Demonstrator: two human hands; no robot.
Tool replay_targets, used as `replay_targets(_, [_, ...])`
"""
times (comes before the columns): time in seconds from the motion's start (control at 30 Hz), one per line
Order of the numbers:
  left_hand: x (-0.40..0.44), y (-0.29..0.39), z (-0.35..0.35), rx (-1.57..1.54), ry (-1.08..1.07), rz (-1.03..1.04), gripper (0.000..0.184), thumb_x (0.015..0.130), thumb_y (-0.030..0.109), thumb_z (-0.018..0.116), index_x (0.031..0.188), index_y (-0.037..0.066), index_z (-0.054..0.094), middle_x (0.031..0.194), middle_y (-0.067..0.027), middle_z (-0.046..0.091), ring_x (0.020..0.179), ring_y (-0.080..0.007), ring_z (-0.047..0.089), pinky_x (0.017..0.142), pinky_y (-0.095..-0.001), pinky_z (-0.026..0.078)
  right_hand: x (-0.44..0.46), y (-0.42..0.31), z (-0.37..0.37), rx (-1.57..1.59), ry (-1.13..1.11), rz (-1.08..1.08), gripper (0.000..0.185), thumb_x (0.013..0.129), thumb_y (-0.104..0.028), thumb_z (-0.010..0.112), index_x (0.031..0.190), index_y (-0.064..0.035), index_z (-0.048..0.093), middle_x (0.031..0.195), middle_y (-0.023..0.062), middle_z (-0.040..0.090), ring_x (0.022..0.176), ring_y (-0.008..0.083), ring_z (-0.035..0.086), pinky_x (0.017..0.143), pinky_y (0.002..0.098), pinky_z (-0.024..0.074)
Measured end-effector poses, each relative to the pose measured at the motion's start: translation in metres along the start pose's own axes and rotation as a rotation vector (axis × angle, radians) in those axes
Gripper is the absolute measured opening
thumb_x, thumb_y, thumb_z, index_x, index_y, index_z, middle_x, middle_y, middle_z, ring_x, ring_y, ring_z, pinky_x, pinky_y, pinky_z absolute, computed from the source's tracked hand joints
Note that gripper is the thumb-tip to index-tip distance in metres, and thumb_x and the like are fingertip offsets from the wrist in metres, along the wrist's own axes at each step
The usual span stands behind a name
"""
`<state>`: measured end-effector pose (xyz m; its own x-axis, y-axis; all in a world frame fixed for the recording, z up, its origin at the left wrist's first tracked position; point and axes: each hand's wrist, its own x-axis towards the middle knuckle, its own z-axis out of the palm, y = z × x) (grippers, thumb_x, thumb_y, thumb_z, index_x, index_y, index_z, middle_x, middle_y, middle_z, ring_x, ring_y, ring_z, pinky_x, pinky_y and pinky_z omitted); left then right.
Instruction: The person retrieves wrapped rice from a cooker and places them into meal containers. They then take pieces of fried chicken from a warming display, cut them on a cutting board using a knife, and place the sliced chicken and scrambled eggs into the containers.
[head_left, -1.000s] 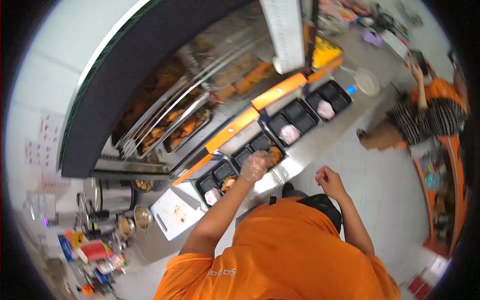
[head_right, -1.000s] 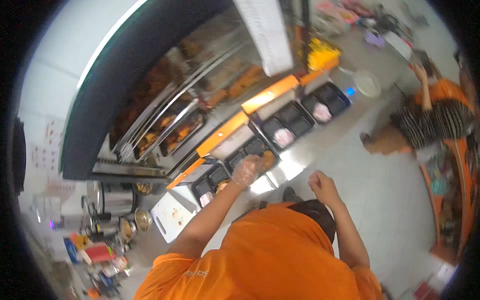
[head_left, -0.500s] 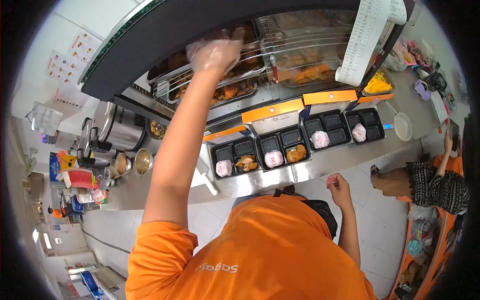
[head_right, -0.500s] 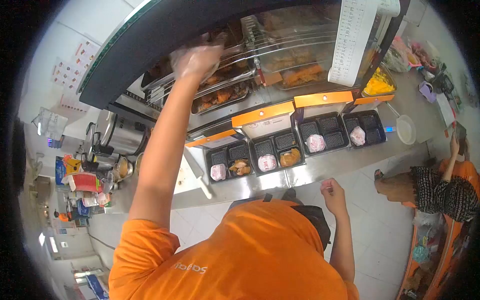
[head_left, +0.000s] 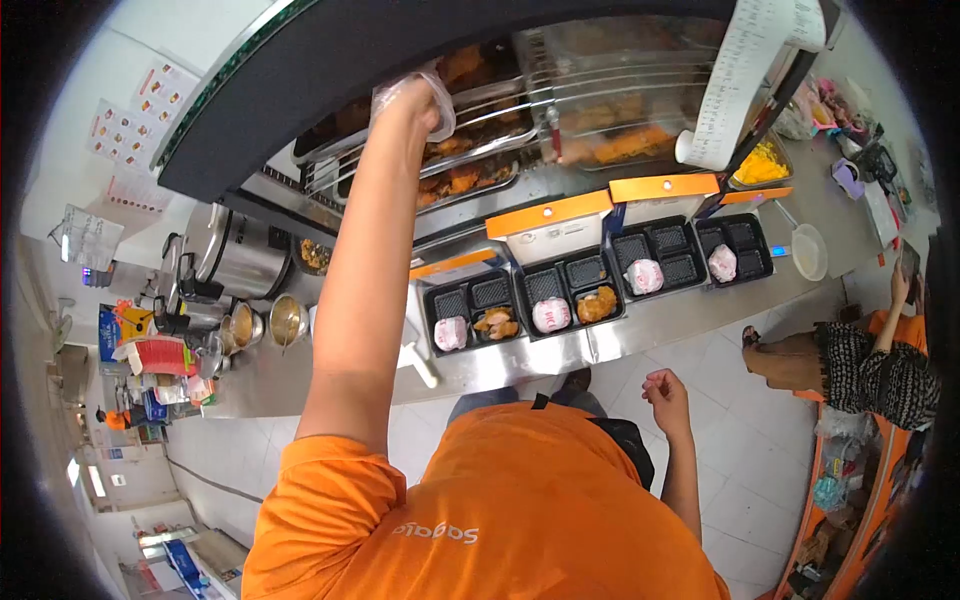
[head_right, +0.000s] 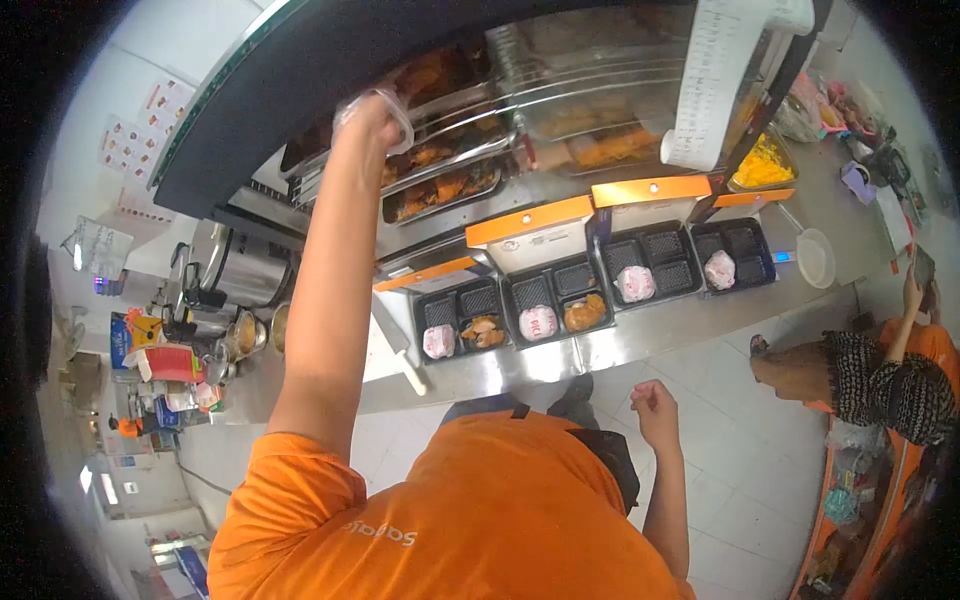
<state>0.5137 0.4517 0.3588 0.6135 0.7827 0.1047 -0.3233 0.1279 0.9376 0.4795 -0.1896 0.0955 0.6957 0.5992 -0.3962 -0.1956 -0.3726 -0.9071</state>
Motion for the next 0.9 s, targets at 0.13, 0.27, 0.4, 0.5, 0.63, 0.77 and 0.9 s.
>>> replay_targets(0.13, [-0.114,0.051,0.007,-0.117,0.103,-0.228,0.053,0.087,0.013,0.084,0.134,0.006,0.060,0.123,-0.0096,0.066,0.113,-0.0234,0.064,0.094,-0.0420,0.055,0.004,-0.015,0.029,-0.027,-0.061,-0.056,0.009,0.098,-0.006,0.065,0.105,-0.0005,0.063,0.089,0.0052,0.068,0.081,0.0126,0.066,0.074,0.0295,0.0545])
replay_targets(0.27, [-0.228,0.052,-0.046,-0.218,0.085,-0.279,0.052,0.087,0.013,0.083,0.132,0.005,0.060,0.123,-0.0097,0.068,0.115,-0.0204,0.064,0.088,-0.0357,0.056,-0.003,-0.073,0.094,-0.276,-0.190,-0.167,0.014,0.098,-0.010,0.067,0.108,-0.0004,0.063,0.090,0.0078,0.070,0.082,0.0157,0.067,0.076,0.0312,0.0548])
replay_targets(0.4, [-0.318,0.042,-0.175,-0.381,0.119,-0.395,0.052,0.093,0.016,0.078,0.138,0.005,0.055,0.129,-0.0088,0.067,0.119,-0.0208,0.064,0.098,-0.0373,0.054,-0.010,-0.119,0.213,-0.418,-0.506,-0.294,0.019,0.098,-0.015,0.068,0.110,-0.0007,0.063,0.093,0.0131,0.071,0.083,0.0232,0.070,0.077,0.0352,0.0553])
replay_targets(0.5, [-0.373,0.030,-0.306,-0.388,0.199,-0.443,0.047,0.097,0.016,0.073,0.139,0.006,0.054,0.132,-0.0100,0.066,0.119,-0.0216,0.065,0.100,-0.0359,0.055,-0.013,-0.127,0.329,-0.466,-0.730,-0.379,0.034,0.095,-0.022,0.071,0.121,-0.0029,0.059,0.103,0.0176,0.070,0.087,0.0341,0.071,0.079,0.0441,0.0575])
replay_targets(0.63, [-0.423,0.042,-0.429,-0.285,0.420,-0.561,0.035,0.100,0.013,0.069,0.132,0.009,0.054,0.130,-0.0108,0.066,0.120,-0.0243,0.065,0.099,-0.0426,0.057,-0.017,-0.105,0.452,-0.995,-0.533,-0.638,0.046,0.093,-0.024,0.070,0.131,-0.0053,0.052,0.107,0.0220,0.067,0.087,0.0403,0.070,0.078,0.0482,0.0595])
replay_targets(0.77, [-0.447,0.018,-0.497,-0.229,0.529,-0.624,0.033,0.100,0.010,0.069,0.128,0.012,0.052,0.130,-0.0121,0.064,0.117,-0.0283,0.066,0.096,-0.0456,0.060,-0.004,-0.086,0.506,-1.145,-0.400,-0.501,0.043,0.095,-0.019,0.062,0.134,-0.0057,0.049,0.109,0.0271,0.064,0.092,0.0449,0.069,0.079,0.0493,0.0605])
replay_targets(0.9, [-0.444,0.014,-0.506,-0.248,0.628,-0.604,0.034,0.100,0.009,0.068,0.129,0.013,0.052,0.128,-0.0125,0.065,0.114,-0.0277,0.067,0.092,-0.0451,0.061,0.003,-0.075,0.513,-0.902,-0.218,-0.389,0.042,0.098,-0.016,0.054,0.137,-0.0048,0.044,0.114,0.0357,0.063,0.093,0.0544,0.067,0.078,0.0592,0.0562])
